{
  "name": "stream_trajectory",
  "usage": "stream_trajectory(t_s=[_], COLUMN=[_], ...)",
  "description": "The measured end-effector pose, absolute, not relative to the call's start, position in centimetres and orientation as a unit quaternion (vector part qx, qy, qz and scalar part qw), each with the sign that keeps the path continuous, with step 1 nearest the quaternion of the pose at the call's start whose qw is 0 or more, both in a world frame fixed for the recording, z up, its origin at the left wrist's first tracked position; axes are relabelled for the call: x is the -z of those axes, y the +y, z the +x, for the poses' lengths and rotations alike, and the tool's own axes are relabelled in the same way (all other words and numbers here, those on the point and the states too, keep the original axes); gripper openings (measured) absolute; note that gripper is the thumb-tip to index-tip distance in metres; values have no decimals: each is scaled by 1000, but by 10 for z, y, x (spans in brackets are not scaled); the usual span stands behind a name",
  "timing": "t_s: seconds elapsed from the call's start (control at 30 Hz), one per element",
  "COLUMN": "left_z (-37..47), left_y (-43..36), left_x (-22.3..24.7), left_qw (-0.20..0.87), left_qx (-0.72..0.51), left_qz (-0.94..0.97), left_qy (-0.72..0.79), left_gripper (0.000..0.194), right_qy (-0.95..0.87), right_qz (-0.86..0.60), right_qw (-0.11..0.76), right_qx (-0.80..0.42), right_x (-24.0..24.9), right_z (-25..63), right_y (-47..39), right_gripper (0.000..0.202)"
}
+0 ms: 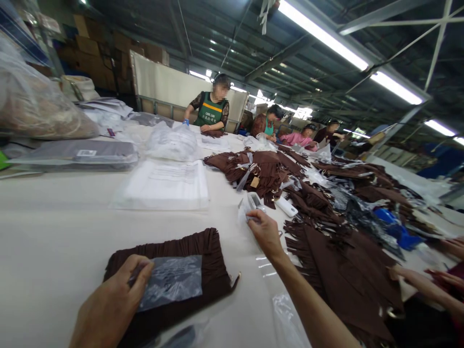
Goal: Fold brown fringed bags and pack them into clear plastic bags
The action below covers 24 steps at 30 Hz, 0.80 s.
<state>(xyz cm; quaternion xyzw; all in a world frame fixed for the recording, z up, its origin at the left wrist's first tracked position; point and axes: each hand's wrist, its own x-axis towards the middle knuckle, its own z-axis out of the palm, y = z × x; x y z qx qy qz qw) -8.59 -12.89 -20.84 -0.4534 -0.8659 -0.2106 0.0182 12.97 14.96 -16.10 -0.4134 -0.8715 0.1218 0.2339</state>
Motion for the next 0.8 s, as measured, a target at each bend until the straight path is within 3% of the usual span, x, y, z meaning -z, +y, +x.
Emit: stream_trajectory(t_s=[0.13,0.23,0.3,0.4,0.5,0.8], left_z=[-72,-66,-66,-65,-64,-60], left_y=[-122,-119,-121,-125,-124,-112], left_x=[195,193,195,195,192,195], left_qw=[-9,12,16,-16,-59,-97], left_qx=[81,51,49,35,14,41], left_qz=[-410,-369,-369,-355,-333,-337], left_qy=[-909,-928,-928,-934,-941,-936], left_gripper=[34,25,22,22,24,25], right_qy=[-912,-933,-943,-958,-969,-938], right_qz=[-370,-342,-323,-268,-190,-72], right_qw=[156,95,84,105,135,251], right_qx=[-81,-52,-23,2,-87,-228], right_x=[156,154,149,139,134,142], right_z=[84,63,57,57,58,53], right_y=[191,196,183,142,94,34], right_gripper=[32,55,57,33,15,24])
